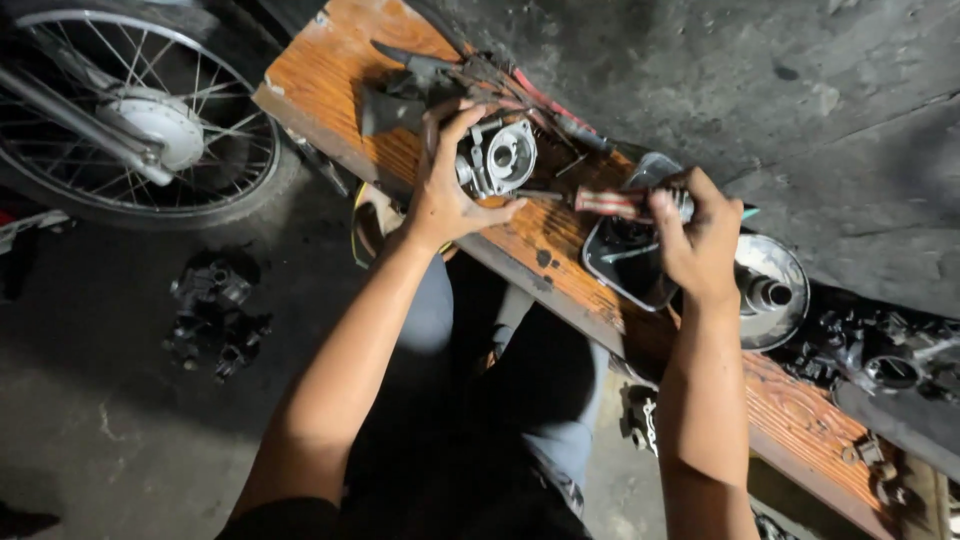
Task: The person is disassembling and cleaning various components of a motorcycle carburetor using a toothbrush and manual inspection.
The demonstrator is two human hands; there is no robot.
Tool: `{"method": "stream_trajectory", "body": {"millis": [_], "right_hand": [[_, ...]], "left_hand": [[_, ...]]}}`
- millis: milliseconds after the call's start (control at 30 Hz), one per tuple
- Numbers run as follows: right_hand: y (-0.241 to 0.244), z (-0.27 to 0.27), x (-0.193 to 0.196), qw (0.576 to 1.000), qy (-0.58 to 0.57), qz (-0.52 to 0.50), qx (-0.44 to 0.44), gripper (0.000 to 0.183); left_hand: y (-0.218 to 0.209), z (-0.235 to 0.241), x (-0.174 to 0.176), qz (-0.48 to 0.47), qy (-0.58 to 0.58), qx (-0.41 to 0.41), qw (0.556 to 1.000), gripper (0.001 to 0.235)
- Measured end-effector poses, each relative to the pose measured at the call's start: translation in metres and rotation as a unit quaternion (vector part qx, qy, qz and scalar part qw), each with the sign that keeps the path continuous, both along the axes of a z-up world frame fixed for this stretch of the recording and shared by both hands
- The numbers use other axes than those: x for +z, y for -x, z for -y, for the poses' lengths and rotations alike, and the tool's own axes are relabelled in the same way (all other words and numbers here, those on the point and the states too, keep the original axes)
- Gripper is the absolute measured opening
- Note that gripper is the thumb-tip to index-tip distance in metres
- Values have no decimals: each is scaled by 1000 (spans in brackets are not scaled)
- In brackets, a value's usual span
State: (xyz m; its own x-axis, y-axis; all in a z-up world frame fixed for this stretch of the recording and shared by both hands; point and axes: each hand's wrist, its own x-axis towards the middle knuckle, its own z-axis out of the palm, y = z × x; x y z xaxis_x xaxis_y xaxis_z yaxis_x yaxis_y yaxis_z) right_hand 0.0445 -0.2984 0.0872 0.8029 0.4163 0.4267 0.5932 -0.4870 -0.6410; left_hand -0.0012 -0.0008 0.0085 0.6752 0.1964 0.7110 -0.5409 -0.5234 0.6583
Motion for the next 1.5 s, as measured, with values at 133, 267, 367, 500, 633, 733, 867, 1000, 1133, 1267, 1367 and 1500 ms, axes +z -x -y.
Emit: {"method": "stream_trajectory", "body": {"millis": [133,267,367,500,633,733,867,1000,1133,1267,1367,1500], "right_hand": [[-4,0,4,999,-4,-31,27,17],[-13,1,0,998,-20,-42,37,12],[-17,2,-1,997,-14,-42,56,15],[-15,2,-1,995,-49,-60,67,11],[-12,3,-5,999,-10,-18,37,22],[-9,-1,-1,985,-92,-83,121,42],[-11,5,-12,997,-37,-53,45,19],[-7,2,-11,979,-119,-133,99,38],[-9,5,-20,997,-58,-45,26,19],[-6,1,-20,989,-109,-70,65,30],[-5,0,-17,993,-97,-41,43,27],[-10,6,-16,995,-51,-42,68,36]], "left_hand": [[-3,-1,-3,5,2,2,1000,105],[-4,-2,-1,0,13,-9,1000,102],[-1,-2,-2,-9,13,-7,1000,104],[1,-2,0,-20,3,-2,1000,103],[-2,-3,-1,-11,0,-4,1000,104],[-5,-4,6,-22,0,1,1000,103],[0,-3,4,-16,9,-2,1000,100],[-4,-3,0,-24,0,3,1000,101],[-1,-2,-4,-32,8,8,999,103],[-3,-3,-2,-18,-2,-7,1000,102],[-1,-2,-2,-21,0,1,1000,103],[-3,-2,-4,-16,-1,3,1000,104]]}}
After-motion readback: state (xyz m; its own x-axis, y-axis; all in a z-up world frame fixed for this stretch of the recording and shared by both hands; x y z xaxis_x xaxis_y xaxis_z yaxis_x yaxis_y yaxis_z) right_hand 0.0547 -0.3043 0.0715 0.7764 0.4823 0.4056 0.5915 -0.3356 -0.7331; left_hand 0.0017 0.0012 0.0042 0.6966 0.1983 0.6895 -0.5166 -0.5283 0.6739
